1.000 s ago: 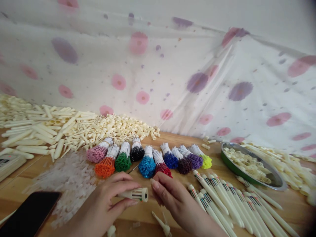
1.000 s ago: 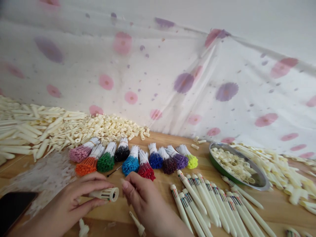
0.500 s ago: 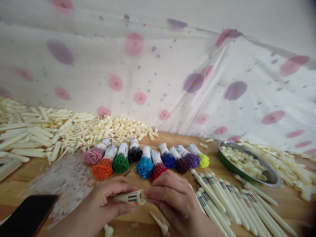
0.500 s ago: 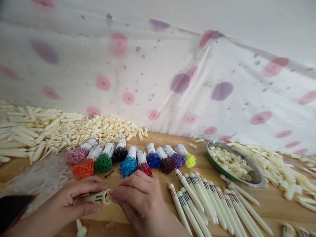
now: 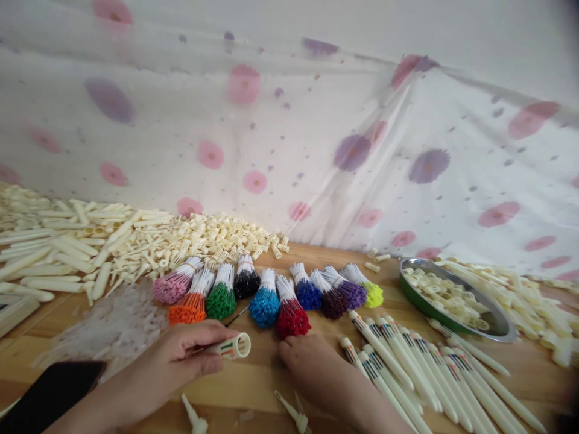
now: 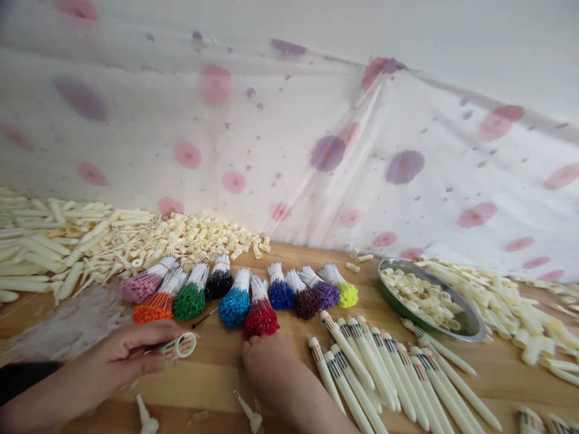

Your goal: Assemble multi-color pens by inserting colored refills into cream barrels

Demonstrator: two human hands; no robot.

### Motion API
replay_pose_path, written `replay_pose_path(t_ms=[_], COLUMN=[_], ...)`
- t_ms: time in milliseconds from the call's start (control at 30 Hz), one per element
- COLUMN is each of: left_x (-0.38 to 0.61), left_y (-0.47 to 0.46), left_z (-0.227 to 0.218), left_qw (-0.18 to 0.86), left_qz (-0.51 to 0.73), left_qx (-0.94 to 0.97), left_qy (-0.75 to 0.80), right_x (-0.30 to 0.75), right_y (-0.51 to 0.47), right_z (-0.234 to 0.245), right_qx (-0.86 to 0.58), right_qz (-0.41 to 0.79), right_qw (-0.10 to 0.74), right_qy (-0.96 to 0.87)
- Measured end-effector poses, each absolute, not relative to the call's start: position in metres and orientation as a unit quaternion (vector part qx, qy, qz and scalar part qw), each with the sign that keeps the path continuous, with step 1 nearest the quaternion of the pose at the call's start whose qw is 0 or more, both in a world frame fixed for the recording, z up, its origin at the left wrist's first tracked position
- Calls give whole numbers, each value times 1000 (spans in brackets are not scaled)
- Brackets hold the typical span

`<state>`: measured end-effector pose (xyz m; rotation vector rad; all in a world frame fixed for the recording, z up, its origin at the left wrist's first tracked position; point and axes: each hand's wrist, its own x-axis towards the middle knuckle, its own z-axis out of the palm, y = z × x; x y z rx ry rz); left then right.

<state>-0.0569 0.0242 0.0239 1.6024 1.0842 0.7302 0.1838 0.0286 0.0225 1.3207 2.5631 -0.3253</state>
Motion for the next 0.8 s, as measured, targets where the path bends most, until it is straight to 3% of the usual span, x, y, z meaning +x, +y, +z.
replay_pose_path(t_ms=[133,267,367,533,800], left_x=[-58,-56,-53,-50,-51], left_y=[26,26,24,22,21], left_z=[25,25,24,25,25], left_qw=[554,602,617,617,621], left_qz=[280,281,283,265,269], left_qx=[652,626,616,629,620], left_qy=[436,407,399,393,397], right_x=[196,207,202,189,187], right_y=[31,26,15,5,8], right_z=[36,56,64,62,57], right_qx=[456,411,349,312,304], right_qz=[-120,-164,-114,-21,-10], right_qw=[51,-193,-299,-323,-345], right_qy=[880,876,881,894,888])
